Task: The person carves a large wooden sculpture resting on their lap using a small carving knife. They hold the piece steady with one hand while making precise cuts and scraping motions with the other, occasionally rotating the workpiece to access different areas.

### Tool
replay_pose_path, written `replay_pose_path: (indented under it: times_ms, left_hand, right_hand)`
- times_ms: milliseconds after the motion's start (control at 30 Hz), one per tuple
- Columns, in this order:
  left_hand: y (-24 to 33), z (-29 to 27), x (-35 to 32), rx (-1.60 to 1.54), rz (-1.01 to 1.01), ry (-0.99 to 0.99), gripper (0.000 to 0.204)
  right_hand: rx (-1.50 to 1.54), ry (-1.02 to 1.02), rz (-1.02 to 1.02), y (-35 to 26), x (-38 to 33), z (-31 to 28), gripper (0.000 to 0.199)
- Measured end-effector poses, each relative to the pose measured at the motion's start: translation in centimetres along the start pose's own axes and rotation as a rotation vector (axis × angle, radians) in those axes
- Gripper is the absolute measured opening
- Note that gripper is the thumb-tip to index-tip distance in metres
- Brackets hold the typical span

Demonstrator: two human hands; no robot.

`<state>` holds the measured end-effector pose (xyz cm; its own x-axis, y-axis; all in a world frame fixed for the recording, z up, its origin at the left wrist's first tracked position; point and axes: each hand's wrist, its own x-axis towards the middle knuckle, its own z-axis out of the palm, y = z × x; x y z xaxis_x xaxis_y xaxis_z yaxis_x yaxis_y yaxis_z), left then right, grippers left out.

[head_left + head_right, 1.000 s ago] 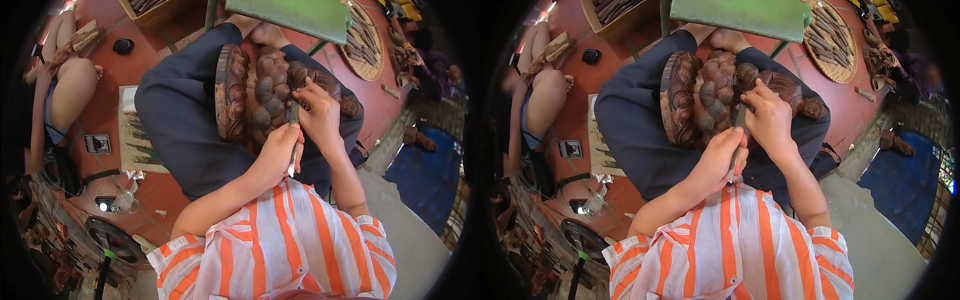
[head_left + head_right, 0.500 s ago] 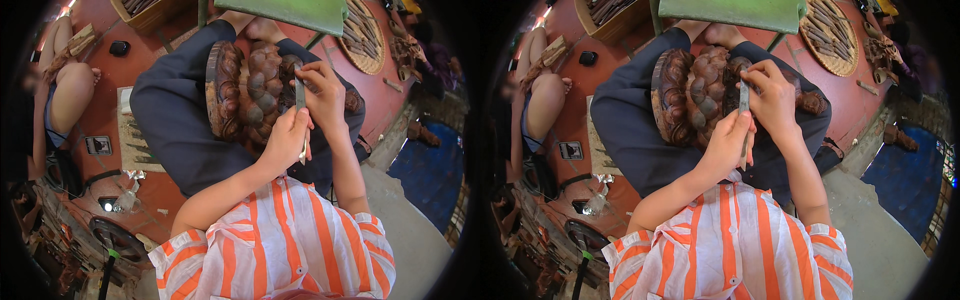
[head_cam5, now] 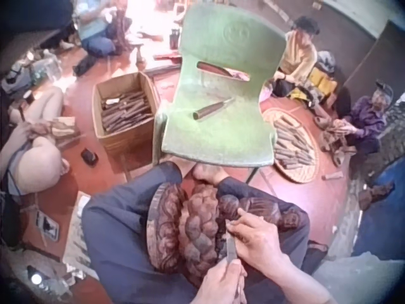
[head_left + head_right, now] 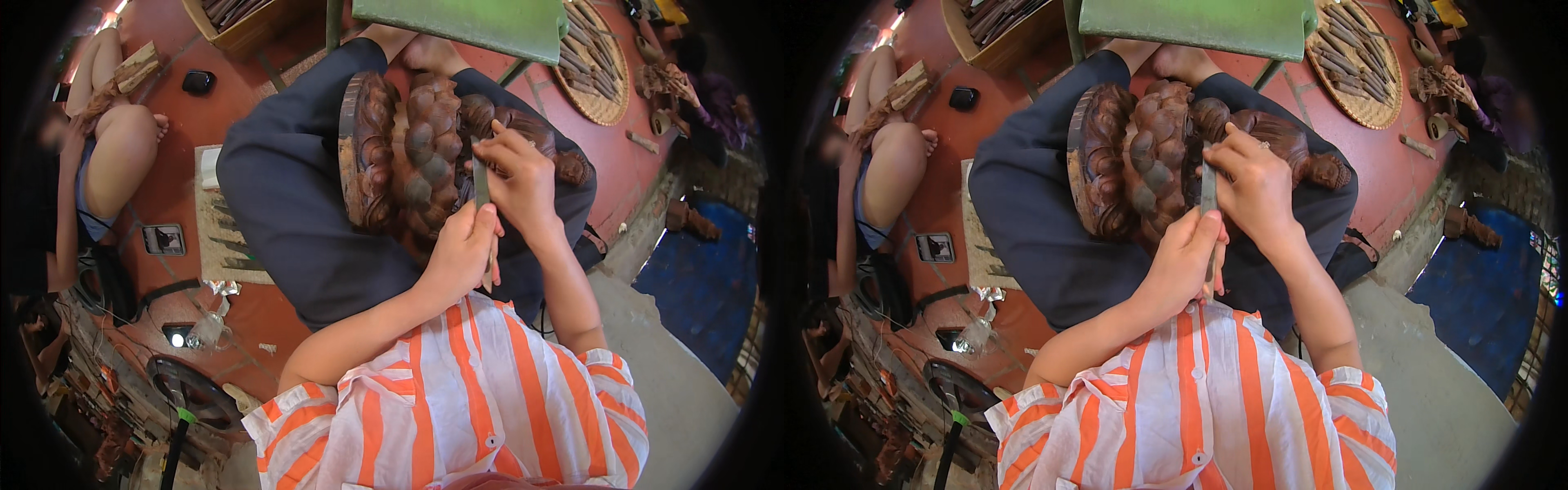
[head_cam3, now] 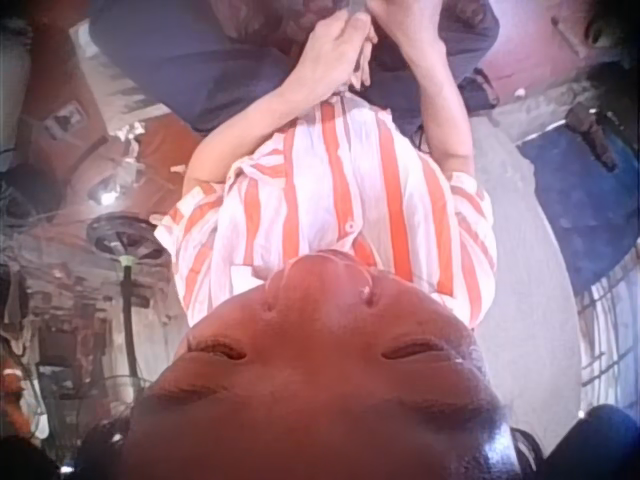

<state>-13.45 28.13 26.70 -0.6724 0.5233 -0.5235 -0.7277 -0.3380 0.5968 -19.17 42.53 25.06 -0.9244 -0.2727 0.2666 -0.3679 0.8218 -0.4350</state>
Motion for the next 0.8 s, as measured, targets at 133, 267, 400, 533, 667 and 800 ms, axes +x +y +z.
replay_pose_path:
  times_ms: [133, 267, 400, 533, 667, 800]
  left_hand:
    - [0.3, 0.2, 1.7, 0.118, 0.142, 0.032, 0.036]
    - [-0.4, -0.3, 0.1, 0.096, -0.002, 0.036, 0.036]
    - [0.9, 0.3, 1.3, 0.171, 0.133, 0.027, 0.034]
    - [-0.7, -0.8, 0.1, 0.163, 0.038, 0.017, 0.036]
    - [0.9, 0.0, 1.2, 0.27, 0.174, 0.039, 0.036]
    - [-1.1, -0.9, 0.4, 0.291, 0.015, 0.036, 0.033]
  right_hand:
    - [0.062, 0.018, 0.122, -0.7, 1.6, -0.8, 0.016]
    - [0.001, 0.009, 0.001, -0.1, 0.1, 0.0, 0.019]
    - [0.093, 0.03, 0.158, -0.7, 1.0, -0.7, 0.02]
    - [-0.005, 0.023, -0.011, 0.3, -0.5, 0.3, 0.023]
    - [0.114, 0.072, 0.165, -0.4, 1.3, -0.3, 0.019]
    - [0.014, 0.075, -0.024, 0.4, -0.9, 0.8, 0.017]
